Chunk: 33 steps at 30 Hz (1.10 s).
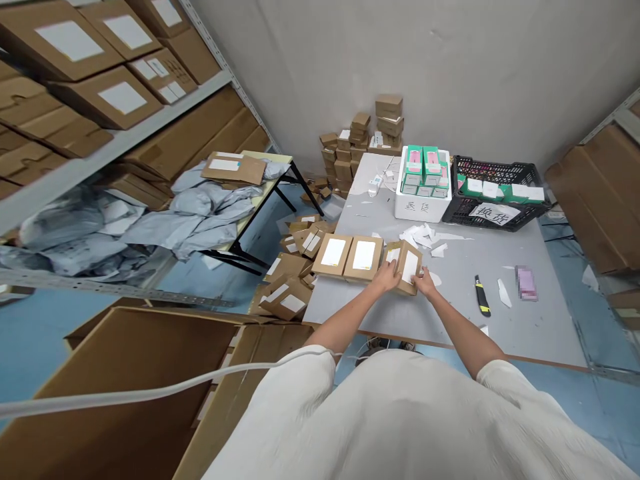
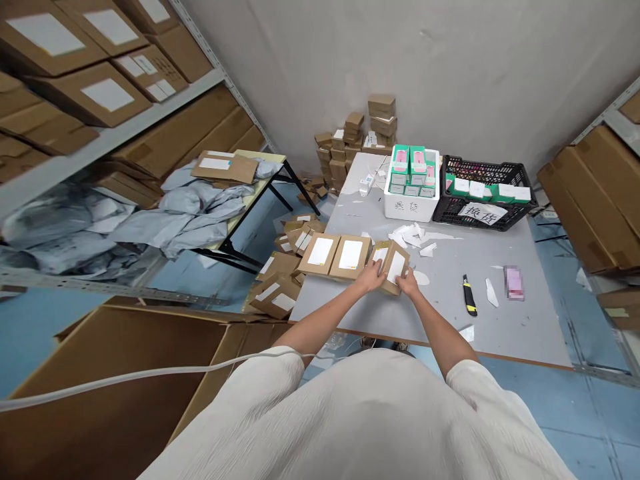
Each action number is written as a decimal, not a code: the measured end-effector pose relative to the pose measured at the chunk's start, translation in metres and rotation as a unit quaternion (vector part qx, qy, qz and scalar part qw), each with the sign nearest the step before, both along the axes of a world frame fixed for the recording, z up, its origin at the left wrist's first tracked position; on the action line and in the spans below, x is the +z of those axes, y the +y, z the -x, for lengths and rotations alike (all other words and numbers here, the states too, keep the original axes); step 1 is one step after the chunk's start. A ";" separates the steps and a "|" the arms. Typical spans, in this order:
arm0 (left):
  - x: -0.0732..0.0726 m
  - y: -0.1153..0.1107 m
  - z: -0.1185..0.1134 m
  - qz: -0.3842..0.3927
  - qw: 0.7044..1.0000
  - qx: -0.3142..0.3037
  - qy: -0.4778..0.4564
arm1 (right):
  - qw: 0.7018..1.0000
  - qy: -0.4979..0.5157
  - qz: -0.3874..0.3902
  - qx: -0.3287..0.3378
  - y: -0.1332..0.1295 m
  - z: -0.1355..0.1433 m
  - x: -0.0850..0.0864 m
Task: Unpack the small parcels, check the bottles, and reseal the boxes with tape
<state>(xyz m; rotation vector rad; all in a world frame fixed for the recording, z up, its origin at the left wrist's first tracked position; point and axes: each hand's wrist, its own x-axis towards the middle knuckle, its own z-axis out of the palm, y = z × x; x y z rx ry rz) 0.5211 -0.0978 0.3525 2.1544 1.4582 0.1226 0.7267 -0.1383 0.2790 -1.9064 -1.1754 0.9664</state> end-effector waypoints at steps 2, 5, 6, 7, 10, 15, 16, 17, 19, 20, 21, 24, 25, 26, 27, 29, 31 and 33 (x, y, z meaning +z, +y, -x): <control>-0.002 0.003 0.006 0.004 1.000 -0.006 -0.013 | 0.999 -0.010 0.027 -0.032 0.003 -0.001 0.002; -0.005 0.006 0.012 -0.029 0.999 -0.013 -0.016 | 1.000 -0.008 0.001 -0.025 0.006 -0.001 0.001; -0.006 0.006 0.013 -0.040 0.999 -0.009 -0.014 | 1.000 -0.004 -0.015 -0.022 0.006 0.001 0.000; -0.007 0.005 0.013 -0.048 0.999 -0.001 -0.012 | 0.999 -0.001 -0.029 -0.025 0.005 0.002 0.000; -0.008 0.002 0.014 -0.058 0.998 0.030 -0.011 | 0.997 0.009 -0.053 -0.046 0.001 0.008 0.000; -0.012 -0.008 0.022 -0.079 0.997 -0.007 0.020 | 0.995 -0.015 -0.100 -0.019 -0.002 0.024 0.006; -0.014 -0.010 0.025 -0.082 0.996 -0.024 0.020 | 0.994 -0.036 -0.100 -0.018 -0.002 0.028 0.007; -0.016 -0.012 0.027 -0.083 0.996 -0.039 0.017 | 0.994 -0.053 -0.093 -0.021 -0.003 0.032 0.007; -0.021 -0.014 0.031 -0.080 0.995 -0.052 0.012 | 0.995 -0.065 -0.064 -0.029 -0.006 0.039 0.005; -0.024 -0.015 0.032 -0.074 0.996 -0.052 0.012 | 0.996 -0.059 -0.049 -0.032 -0.009 0.042 0.004; -0.026 -0.015 0.032 -0.066 0.997 -0.049 0.013 | 0.997 -0.050 -0.037 -0.036 -0.012 0.045 0.002; -0.031 -0.012 0.030 -0.048 0.998 -0.037 0.009 | 0.999 -0.022 -0.026 -0.034 -0.020 0.049 0.000; -0.032 -0.011 0.028 -0.044 0.999 -0.027 0.005 | 0.999 -0.013 -0.029 -0.026 -0.021 0.050 0.000; -0.032 -0.009 0.026 -0.039 0.999 -0.010 0.003 | 0.999 -0.005 -0.032 -0.017 -0.022 0.050 0.001; -0.031 -0.007 0.023 -0.031 0.999 0.011 0.004 | 0.999 0.000 -0.034 -0.008 -0.022 0.049 0.003; -0.029 -0.003 0.018 -0.013 0.999 0.047 0.007 | 0.999 0.004 -0.035 0.000 -0.022 0.047 0.006; -0.027 -0.001 0.013 -0.002 0.998 0.060 0.002 | 0.999 0.004 -0.039 0.000 -0.022 0.041 0.009; -0.025 -0.001 0.009 -0.008 0.999 0.051 -0.009 | 0.998 0.000 -0.063 0.011 -0.025 0.032 0.011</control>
